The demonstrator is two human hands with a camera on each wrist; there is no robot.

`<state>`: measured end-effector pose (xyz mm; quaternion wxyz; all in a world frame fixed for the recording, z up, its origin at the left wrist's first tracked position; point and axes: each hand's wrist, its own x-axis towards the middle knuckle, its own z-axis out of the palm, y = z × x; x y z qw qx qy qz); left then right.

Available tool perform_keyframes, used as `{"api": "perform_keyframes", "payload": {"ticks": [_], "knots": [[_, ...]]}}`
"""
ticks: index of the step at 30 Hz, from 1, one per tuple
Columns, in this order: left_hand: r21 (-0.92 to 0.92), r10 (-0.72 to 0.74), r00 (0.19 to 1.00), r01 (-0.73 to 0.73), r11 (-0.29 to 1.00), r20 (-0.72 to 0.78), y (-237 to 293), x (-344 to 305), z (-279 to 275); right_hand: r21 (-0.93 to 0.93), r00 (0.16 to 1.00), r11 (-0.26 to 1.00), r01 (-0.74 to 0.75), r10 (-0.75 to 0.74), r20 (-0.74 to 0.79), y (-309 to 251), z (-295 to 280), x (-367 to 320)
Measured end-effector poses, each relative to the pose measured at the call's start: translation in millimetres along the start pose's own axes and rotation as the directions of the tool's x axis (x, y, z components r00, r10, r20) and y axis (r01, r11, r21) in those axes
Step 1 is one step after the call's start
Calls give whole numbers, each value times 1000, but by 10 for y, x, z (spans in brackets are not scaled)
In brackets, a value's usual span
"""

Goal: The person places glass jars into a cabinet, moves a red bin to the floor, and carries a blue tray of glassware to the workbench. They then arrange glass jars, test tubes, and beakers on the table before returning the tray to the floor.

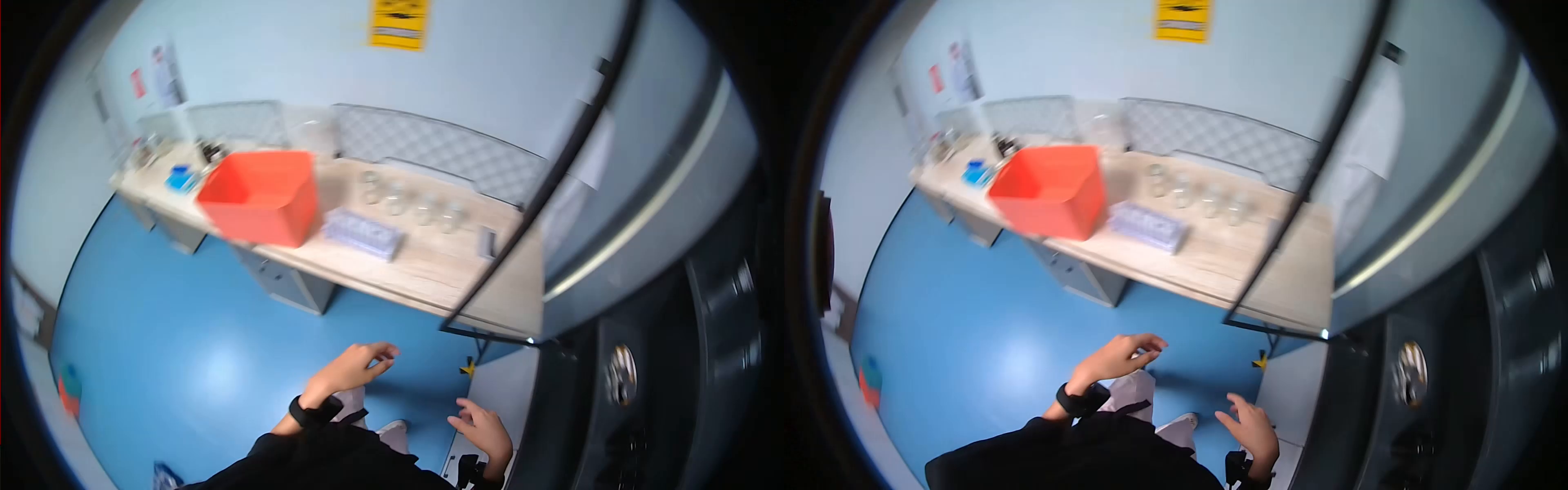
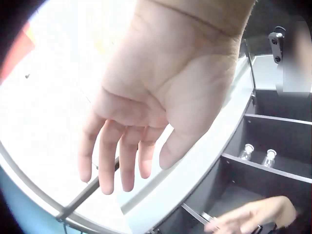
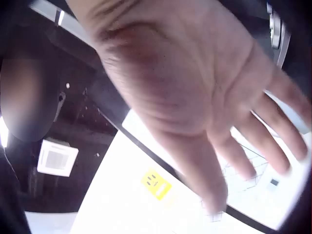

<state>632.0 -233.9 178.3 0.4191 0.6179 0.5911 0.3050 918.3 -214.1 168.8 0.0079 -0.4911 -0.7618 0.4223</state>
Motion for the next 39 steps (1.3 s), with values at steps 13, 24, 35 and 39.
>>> {"api": "perform_keyframes", "payload": {"ticks": [13, 24, 35, 39], "knots": [[-46, -236, 680, 285, 958, -694, -1508, -1811, -2132, -102, 822, 852, 514, -456, 341, -2562, 1435, 2145], [-366, -483, 523, 316, 875, -703, -2025, -1936, -2854, -7, 732, 867, 499, -417, 539, -3365, 1683, 3064], [-220, -389, 593, 339, 915, -705, -2190, -654, -4182, 120, 852, 866, 486, -500, 157, -3990, 1063, 4483], [-190, -339, 681, 287, 939, -649, -2250, 17, -4658, 39, 895, 894, 447, -445, -36, -4140, 837, 4956]]}}
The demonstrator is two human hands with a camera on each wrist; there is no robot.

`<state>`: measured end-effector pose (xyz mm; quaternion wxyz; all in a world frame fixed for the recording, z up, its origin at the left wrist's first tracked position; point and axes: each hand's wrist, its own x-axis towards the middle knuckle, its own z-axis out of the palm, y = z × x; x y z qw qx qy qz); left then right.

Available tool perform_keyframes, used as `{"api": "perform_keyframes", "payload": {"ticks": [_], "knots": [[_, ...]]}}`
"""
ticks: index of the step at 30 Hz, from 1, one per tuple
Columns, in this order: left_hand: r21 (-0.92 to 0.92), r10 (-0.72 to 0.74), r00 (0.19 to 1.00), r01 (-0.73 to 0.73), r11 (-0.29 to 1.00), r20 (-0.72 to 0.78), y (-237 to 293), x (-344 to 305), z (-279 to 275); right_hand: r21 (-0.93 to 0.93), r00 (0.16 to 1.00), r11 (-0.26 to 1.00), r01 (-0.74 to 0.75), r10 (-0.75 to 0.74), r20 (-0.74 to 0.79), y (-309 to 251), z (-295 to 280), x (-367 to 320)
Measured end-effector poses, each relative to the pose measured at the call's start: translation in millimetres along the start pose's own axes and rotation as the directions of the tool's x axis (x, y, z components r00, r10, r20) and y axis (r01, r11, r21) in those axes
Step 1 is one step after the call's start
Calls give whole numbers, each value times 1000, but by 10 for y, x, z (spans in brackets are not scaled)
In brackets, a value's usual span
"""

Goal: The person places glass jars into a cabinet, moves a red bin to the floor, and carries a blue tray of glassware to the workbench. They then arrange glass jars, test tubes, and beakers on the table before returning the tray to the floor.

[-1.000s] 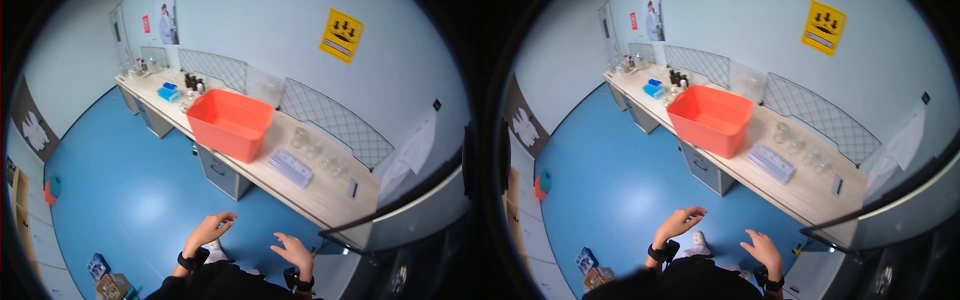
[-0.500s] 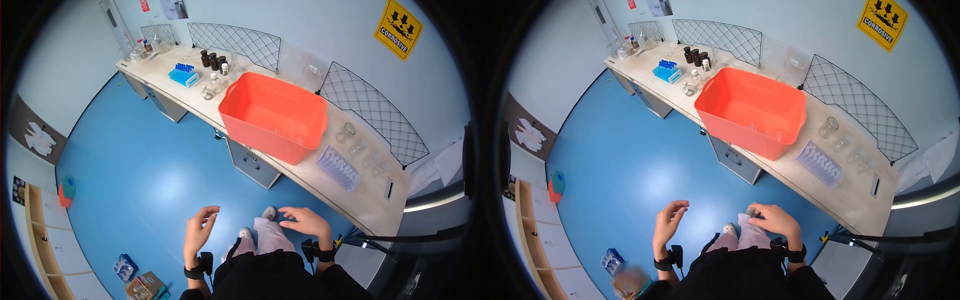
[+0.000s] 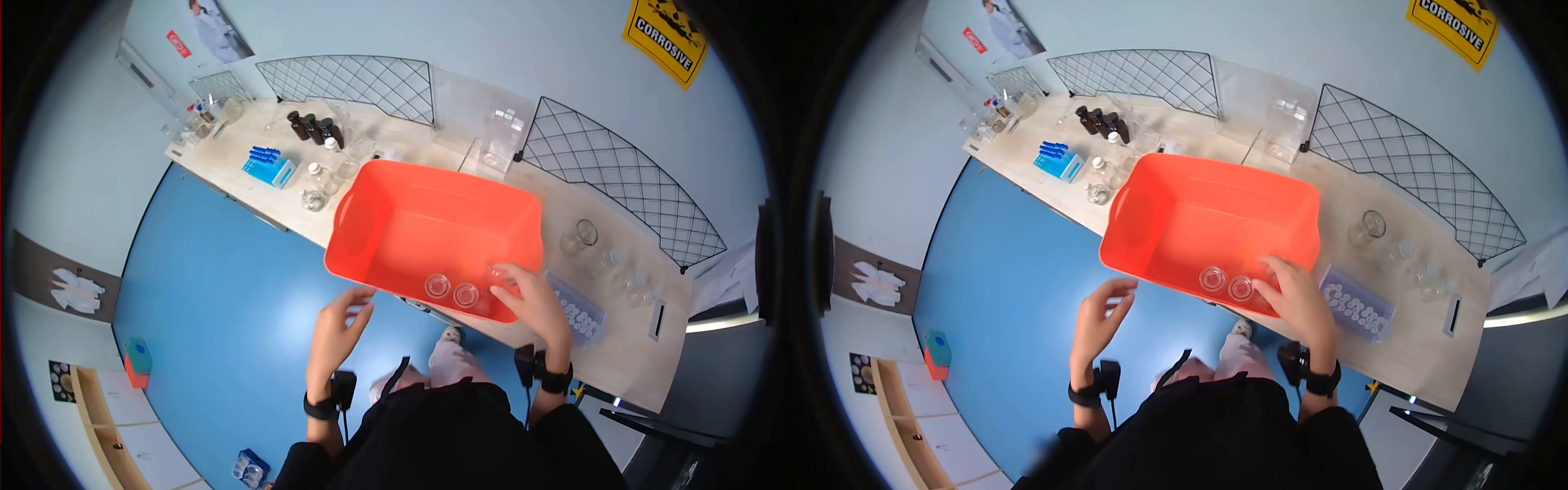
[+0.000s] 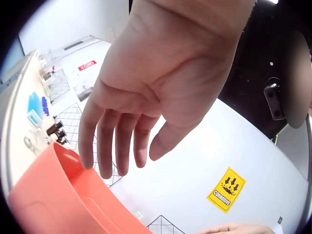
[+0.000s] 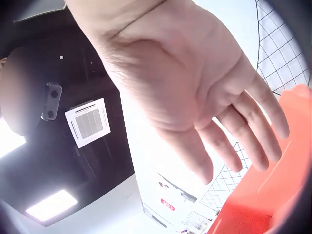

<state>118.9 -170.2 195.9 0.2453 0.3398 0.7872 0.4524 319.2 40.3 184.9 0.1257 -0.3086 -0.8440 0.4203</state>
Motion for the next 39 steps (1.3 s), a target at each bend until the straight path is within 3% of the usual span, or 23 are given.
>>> {"api": "perform_keyframes", "payload": {"ticks": [2, 3, 5, 6, 10, 12, 13, 15, 19, 21, 24, 25, 26, 27, 28, 29, 31, 33, 35, 37, 38, 39], "knots": [[252, 167, 977, -195, 948, 131, 114, 322, 108, -245, 994, 968, 51, -26, 102, 117, 1, 229], [248, 161, 977, -192, 949, 142, 182, 436, 133, -340, 981, 940, 14, 52, 185, -4, -60, 291], [285, 264, 839, -431, 856, 476, 354, 634, 176, -316, 979, 948, 43, 23, 201, -113, -120, 418], [278, 265, 835, -433, 857, 483, 434, 729, 213, -289, 976, 954, 82, -19, 215, -134, -132, 487], [326, 242, 725, -547, 771, 645, 430, 1168, 432, -315, 983, 948, 50, 9, 184, -7, -50, 788], [347, 212, 631, -641, 685, 746, 249, 1423, 604, -354, 925, 933, 66, 76, 372, 303, 151, 941], [326, 211, 611, -647, 689, 763, 126, 1515, 709, -355, 925, 934, 37, 103, 367, 417, 275, 979], [263, -25, 404, -547, 795, 915, -131, 1734, 942, -375, 686, 926, -39, 298, 664, 626, 484, 1112], [118, 31, 293, -477, 871, 956, -747, 1767, 1344, -452, 678, 891, -52, 364, 639, 1102, 952, 1086], [204, -68, 232, -634, 746, 970, -984, 1738, 1587, -313, 775, 946, -87, 262, 575, 1486, 1203, 1017], [289, -158, 264, -591, 753, 952, -1010, 1714, 1712, -380, 769, 922, -76, 297, 566, 1447, 1243, 908], [219, -56, 294, -558, 800, 954, -923, 1697, 1636, -385, 768, 919, -84, 306, 562, 1403, 1234, 930], [211, -52, 287, -558, 803, 957, -924, 1694, 1645, -414, 694, 894, -172, 408, 594, 1355, 1234, 944], [262, -115, 266, -623, 737, 957, -913, 1677, 1674, -446, 606, 858, -254, 500, 618, 1267, 1215, 963], [305, -179, 251, -685, 662, 951, -901, 1654, 1715, -449, 603, 855, -260, 507, 616, 1180, 1181, 971], [297, -175, 243, -686, 664, 954, -873, 1626, 1778, -461, 580, 840, -286, 535, 615, 1091, 1141, 974], [537, -437, 378, -776, 331, 816, -819, 1561, 1888, -471, 555, 821, -323, 567, 608, 1024, 1131, 997], [526, -402, 379, -767, 368, 834, -831, 1517, 1892, -506, 427, 800, -322, 600, 677, 1011, 1119, 1040], [512, -370, 376, -757, 406, 850, -866, 1422, 1905, -501, 425, 815, -292, 579, 696, 1104, 1181, 1015], [536, -349, 439, -804, 259, 828, -881, 1336, 1923, -493, 421, 832, -254, 554, 718, 1221, 1273, 987], [533, -349, 437, -807, 257, 829, -886, 1343, 1948, -502, 449, 832, -238, 552, 703, 1273, 1319, 971], [467, -406, 349, -851, 240, 844, -774, 1387, 1913, -512, 477, 831, -220, 549, 686, 1250, 1326, 976]]}}
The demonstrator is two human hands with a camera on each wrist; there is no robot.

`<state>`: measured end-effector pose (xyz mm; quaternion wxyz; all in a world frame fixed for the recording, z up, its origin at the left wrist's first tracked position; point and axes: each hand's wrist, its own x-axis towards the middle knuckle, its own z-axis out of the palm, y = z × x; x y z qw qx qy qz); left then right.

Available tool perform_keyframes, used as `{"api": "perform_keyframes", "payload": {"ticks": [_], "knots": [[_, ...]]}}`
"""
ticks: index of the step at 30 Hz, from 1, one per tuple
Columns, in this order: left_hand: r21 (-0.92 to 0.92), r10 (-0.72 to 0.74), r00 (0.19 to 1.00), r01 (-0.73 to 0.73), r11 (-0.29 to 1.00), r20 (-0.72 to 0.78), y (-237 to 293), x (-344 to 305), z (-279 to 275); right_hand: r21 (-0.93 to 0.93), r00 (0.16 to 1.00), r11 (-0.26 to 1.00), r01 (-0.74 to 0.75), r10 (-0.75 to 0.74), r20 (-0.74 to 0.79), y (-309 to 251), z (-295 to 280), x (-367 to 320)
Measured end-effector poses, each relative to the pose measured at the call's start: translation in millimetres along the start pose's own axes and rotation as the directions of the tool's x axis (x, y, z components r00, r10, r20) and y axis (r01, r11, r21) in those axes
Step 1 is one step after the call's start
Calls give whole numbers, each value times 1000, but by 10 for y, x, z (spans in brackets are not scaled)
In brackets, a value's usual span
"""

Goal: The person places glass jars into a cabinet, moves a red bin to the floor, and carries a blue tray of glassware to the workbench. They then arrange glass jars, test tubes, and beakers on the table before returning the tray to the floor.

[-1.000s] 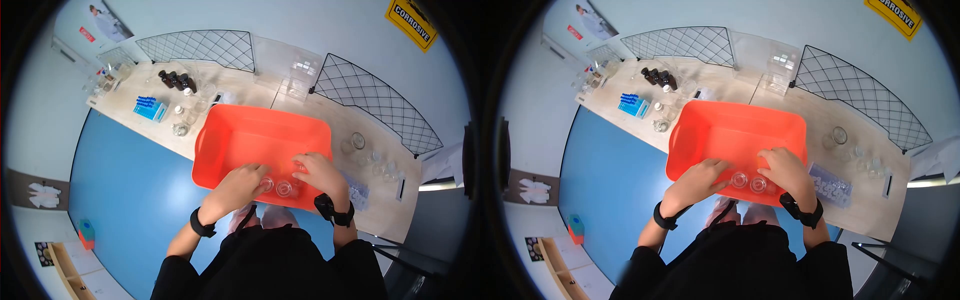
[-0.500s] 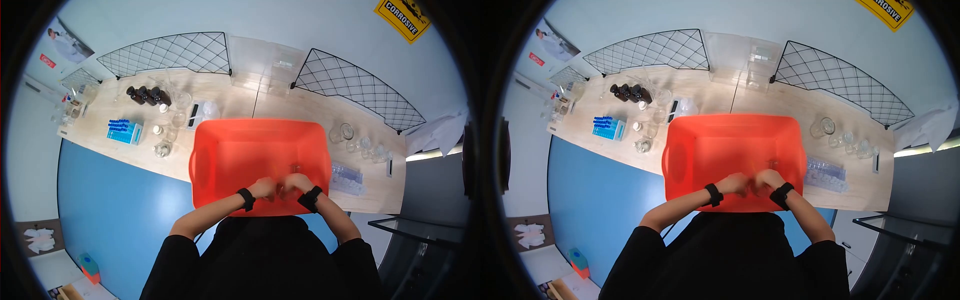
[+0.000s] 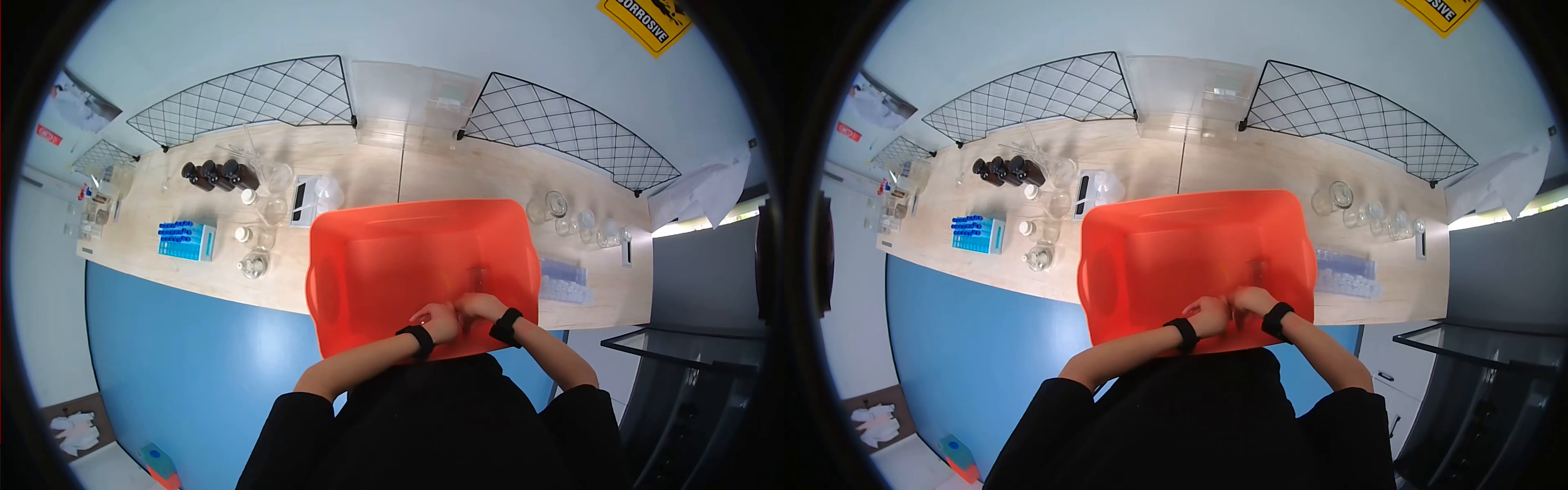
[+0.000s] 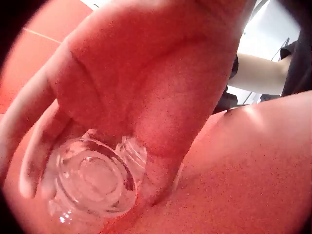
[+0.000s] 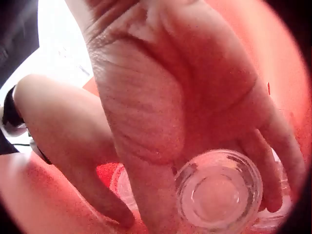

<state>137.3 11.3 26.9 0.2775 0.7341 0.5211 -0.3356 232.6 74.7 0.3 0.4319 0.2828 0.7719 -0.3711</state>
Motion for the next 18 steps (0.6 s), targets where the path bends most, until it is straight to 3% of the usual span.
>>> {"api": "perform_keyframes", "payload": {"ticks": [1, 5, 7, 8, 10, 12, 13, 15, 16, 18], "knots": [[43, 62, 994, -66, 997, 85, -19, -37, -64, 1, 1000, 1000, 1, -1, -2, -17, -14, -11], [6, 1, 993, -1, 1000, 122, -2, 127, 82, 57, 997, 998, -8, 12, -70, -124, -112, -162], [-156, 40, 974, -76, 985, -221, -62, 42, 142, 45, 992, 999, -22, 28, -121, -137, -109, -189], [-148, 40, 973, -75, 986, -228, -93, 43, 127, 105, 983, 993, 47, -27, -182, -111, -86, -201], [-346, -43, 991, -3, 938, -125, -162, -12, 2, 159, 964, 981, 114, -70, -256, -106, -111, -202], [-360, -33, 991, -15, 933, -127, -303, 26, -19, 5, 953, 999, -48, 47, -299, -216, -187, -154], [-376, -23, 992, -24, 926, -122, -389, 48, -21, 11, 949, 999, -51, 52, -310, -254, -227, -192], [-298, -2, 991, -39, 954, -135, -527, 9, -98, -34, 835, 997, -65, 36, -550, -314, -301, -366], [-319, -46, 980, -19, 948, -196, -590, -120, -215, -16, 825, 997, -76, 54, -563, -359, -356, -476], [-313, -68, 962, -19, 950, -265, -687, -361, -361, 1, 701, 1000, 6, -3, -713, -447, -475, -717]]}}
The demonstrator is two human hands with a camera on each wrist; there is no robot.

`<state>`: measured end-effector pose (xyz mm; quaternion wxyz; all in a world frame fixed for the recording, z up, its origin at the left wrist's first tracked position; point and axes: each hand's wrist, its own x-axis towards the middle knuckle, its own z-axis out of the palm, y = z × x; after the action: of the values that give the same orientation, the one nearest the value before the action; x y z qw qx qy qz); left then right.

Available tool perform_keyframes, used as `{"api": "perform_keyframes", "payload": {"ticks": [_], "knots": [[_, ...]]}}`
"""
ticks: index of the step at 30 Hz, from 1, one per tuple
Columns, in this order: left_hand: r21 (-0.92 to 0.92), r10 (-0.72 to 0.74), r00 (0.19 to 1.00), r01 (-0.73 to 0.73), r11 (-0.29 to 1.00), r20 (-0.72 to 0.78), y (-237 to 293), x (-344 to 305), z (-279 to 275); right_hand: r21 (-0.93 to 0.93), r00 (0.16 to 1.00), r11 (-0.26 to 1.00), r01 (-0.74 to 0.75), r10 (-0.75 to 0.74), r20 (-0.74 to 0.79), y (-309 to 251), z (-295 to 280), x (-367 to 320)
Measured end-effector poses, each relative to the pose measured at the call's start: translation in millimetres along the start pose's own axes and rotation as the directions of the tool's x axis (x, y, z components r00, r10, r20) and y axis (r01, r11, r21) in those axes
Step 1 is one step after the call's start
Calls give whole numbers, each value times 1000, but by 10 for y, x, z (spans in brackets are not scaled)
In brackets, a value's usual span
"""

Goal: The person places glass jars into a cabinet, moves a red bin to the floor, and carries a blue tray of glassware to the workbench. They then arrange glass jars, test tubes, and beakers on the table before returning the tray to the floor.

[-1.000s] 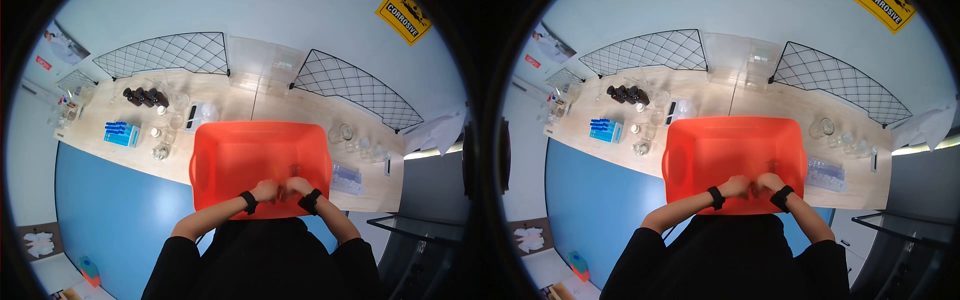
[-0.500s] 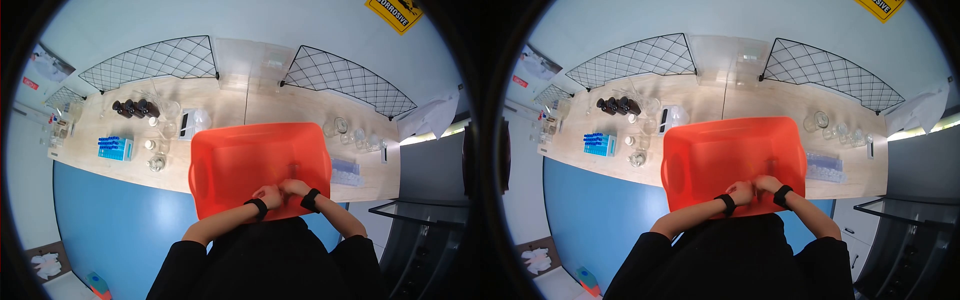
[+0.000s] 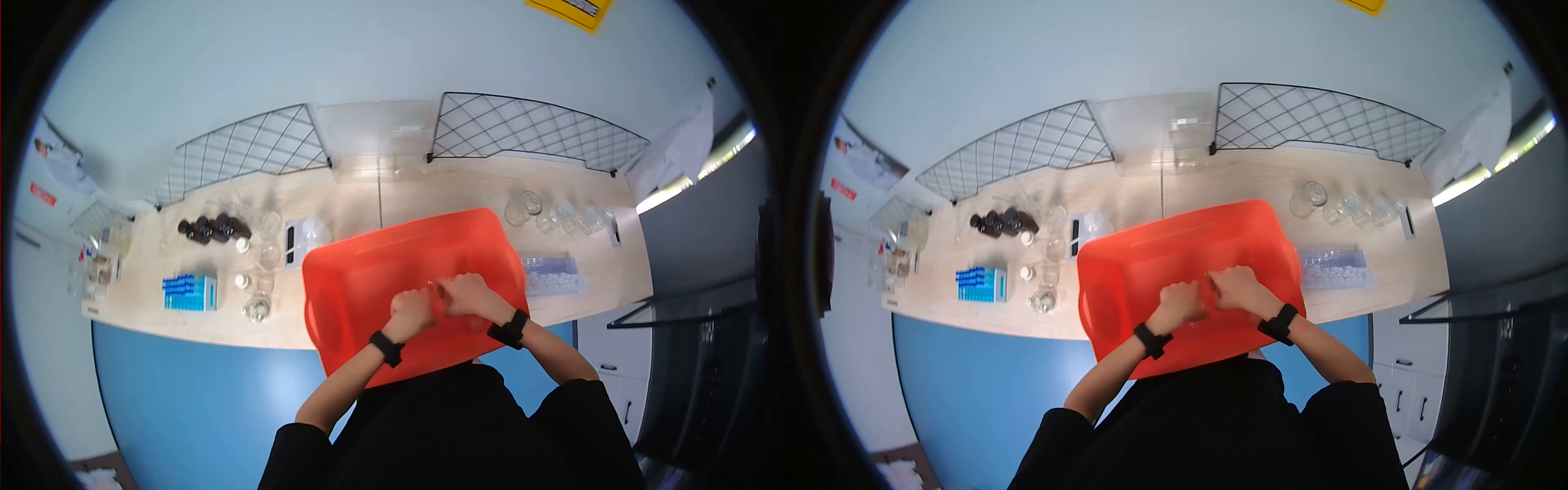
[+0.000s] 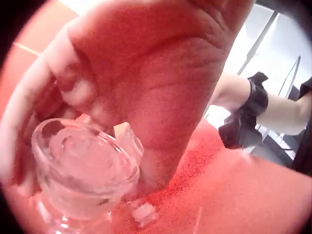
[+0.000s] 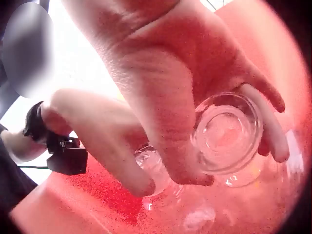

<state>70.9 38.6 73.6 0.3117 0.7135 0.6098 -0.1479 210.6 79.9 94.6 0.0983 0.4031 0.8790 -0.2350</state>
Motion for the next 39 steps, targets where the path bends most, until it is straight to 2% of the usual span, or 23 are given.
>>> {"api": "perform_keyframes", "payload": {"ticks": [1, 2, 3, 4, 5, 6, 8, 10, 12, 16, 18, 19, 22, 24, 27, 31, 34, 35, 36, 37, 38, 39], "knots": [[-36, -19, 993, 15, 999, -115, -31, -81, -85, 7, 999, 1000, -25, 25, -21, -43, -119, -55], [-75, -39, 973, 22, 997, -228, -53, -155, -177, 114, 995, 992, -57, 66, -79, -85, -232, -115], [-53, -9, 973, -3, 999, -229, -62, -221, -279, 220, 985, 972, -80, 112, -134, -127, -331, -190], [-52, -23, 944, 6, 999, -328, -61, -285, -382, 228, 979, 968, -103, 140, -150, -172, -419, -278], [-56, -35, 905, 12, 998, -423, -50, -355, -480, 272, 952, 956, -105, 176, -250, -217, -499, -372], [-36, -2, 906, -14, 999, -422, -27, -437, -581, 313, 914, 944, -102, 213, -346, -258, -567, -472], [-39, 44, 801, -84, 996, -598, 21, -591, -781, 352, 869, 921, -165, 305, -390, -308, -669, -676], [-53, 103, 790, -169, 984, -605, 68, -694, -930, 401, 809, 888, -226, 400, -431, -348, -748, -914], [-69, 163, 744, -271, 960, -648, 165, -780, -1057, 541, 746, 817, -200, 485, -456, -384, -800, -1196], [39, 304, 694, -371, 928, -652, 607, -974, -1277, 654, 611, 719, -236, 633, -476, -470, -830, -1880], [75, 432, 606, -522, 849, -668, 883, -1068, -1325, 689, 495, 683, -240, 697, -519, -501, -785, -2273], [105, 471, 585, -549, 829, -660, 1039, -1109, -1326, 698, 456, 674, -242, 714, -531, -491, -721, -2468], [138, 611, 524, -682, 718, -593, 1575, -1204, -1206, 752, 260, 636, -172, 765, -589, -494, -529, -3069], [126, 684, 528, -738, 663, -504, 1986, -1259, -1043, 768, 150, 603, -215, 797, -584, -445, -305, -3474], [161, 801, 385, -850, 501, -458, 2665, -1277, -701, 803, -25, 541, -248, 825, -564, -402, -13, -4121], [168, 893, 293, -916, 365, -341, 3668, -1506, -353, 823, -197, 506, -259, 806, -558, -325, 326, -4972], [134, 927, 190, -960, 244, -323, 4366, -1668, -82, 878, -326, 430, -210, 816, -477, -315, 538, -5498], [126, 934, 174, -967, 222, -313, 4569, -1707, 8, 895, -382, 423, -144, 810, -445, -288, 611, -5653], [106, 944, 118, -982, 157, -308, 4767, -1747, 96, 904, -429, 420, -85, 803, -413, -277, 650, -5826], [83, 949, 69, -992, 100, -309, 4963, -1777, 176, 907, -435, 409, -103, 801, -411, -272, 663, -6002], [78, 953, 45, -994, 72, -299, 5155, -1797, 255, 910, -453, 411, -59, 801, -391, -266, 684, -6164], [67, 953, 49, -995, 72, -300, 5341, -1846, 295, 910, -468, 415, -9, 802, -370, -248, 701, -6313]]}}
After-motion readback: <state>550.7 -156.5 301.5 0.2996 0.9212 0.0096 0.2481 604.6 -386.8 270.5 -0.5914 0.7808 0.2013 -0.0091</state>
